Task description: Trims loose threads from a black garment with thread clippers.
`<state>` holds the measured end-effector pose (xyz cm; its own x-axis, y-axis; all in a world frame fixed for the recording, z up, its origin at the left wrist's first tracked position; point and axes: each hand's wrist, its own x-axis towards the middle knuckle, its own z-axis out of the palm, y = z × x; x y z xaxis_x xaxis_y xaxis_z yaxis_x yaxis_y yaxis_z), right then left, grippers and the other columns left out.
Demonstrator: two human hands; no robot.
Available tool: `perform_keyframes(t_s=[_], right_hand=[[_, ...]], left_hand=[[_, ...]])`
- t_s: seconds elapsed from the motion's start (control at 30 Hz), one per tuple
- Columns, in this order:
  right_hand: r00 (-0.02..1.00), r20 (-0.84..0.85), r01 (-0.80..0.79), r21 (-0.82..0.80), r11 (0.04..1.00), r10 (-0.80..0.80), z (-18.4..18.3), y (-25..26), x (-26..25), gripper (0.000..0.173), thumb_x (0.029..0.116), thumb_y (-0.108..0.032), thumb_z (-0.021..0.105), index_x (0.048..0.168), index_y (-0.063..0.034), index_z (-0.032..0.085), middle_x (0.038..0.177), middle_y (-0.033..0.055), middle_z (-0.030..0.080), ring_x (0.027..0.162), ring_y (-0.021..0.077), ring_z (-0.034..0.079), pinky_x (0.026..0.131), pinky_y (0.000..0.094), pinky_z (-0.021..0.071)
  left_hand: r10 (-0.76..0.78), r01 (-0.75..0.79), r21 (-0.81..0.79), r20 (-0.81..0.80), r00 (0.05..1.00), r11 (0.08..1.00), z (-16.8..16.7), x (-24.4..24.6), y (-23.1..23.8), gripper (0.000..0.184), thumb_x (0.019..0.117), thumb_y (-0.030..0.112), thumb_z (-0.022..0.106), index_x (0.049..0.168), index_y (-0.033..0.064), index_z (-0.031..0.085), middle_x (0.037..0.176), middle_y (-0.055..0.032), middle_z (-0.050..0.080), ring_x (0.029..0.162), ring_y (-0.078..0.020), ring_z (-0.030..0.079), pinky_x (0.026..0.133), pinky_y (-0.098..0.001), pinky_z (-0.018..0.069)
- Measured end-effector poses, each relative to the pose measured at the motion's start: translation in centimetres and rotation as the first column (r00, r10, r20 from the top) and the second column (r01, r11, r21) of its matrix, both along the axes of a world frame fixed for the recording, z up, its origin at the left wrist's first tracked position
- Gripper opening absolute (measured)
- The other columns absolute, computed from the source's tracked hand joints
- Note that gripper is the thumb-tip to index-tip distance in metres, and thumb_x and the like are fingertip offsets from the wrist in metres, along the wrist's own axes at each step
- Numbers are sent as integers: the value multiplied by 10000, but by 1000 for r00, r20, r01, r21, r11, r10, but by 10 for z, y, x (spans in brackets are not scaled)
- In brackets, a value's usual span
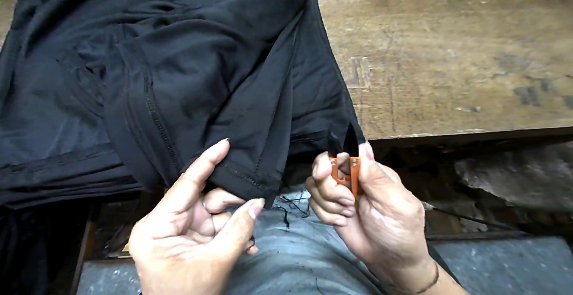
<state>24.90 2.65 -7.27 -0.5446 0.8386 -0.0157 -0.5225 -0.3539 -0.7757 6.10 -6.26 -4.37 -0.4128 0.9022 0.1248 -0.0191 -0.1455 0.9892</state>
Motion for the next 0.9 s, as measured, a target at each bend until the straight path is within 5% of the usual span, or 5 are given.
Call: perform_keyframes(t_s=[0.23,0.33,0.47,0.67,0.9], right_hand=[[962,261,-6,306,952,-78,7,1,-22,309,911,-103,754,1197,-13,677,661,5,532,518,18,448,466,142,408],[964,249,12,299,954,-90,9,8,-30,47,977,-39,653,948,-6,671,660,33,526,475,37,412,411,150,358],[985,124,95,208,974,-122,9,16,-21,279,1096,-233,464,852,-111,523,634,-16,386,460,47,351,409,167,323],[879,354,42,611,791,-320,-11,-6,-31,402,734,-148,896,980,-119,579,692,-70,529,568,-27,478,493,118,417],[953,234,23,575,817,-192,-2,11,-36,155,872,70,633,1017,29,670,731,3,572,582,14,497,518,137,452]], left_hand=[[-79,79,8,-17,997,997,4,2,-3,762,795,-135,733,1495,37,488,1178,-142,717,608,-219,715,455,-310,624],[-68,70,15,-94,993,997,5,0,-4,768,793,-122,747,1497,31,483,1245,-118,700,611,-192,713,455,-282,619],[-59,57,-19,-148,987,998,10,-10,-6,757,835,-82,716,1527,33,432,1190,-97,717,663,-194,723,525,-298,644],[-98,102,19,-167,981,995,17,-10,-2,690,883,-96,630,1529,-19,399,1263,-86,700,890,-181,750,799,-292,652],[39,-37,16,-635,772,999,14,-30,6,460,888,166,717,1328,43,655,1083,12,745,817,-74,717,728,-217,617]])
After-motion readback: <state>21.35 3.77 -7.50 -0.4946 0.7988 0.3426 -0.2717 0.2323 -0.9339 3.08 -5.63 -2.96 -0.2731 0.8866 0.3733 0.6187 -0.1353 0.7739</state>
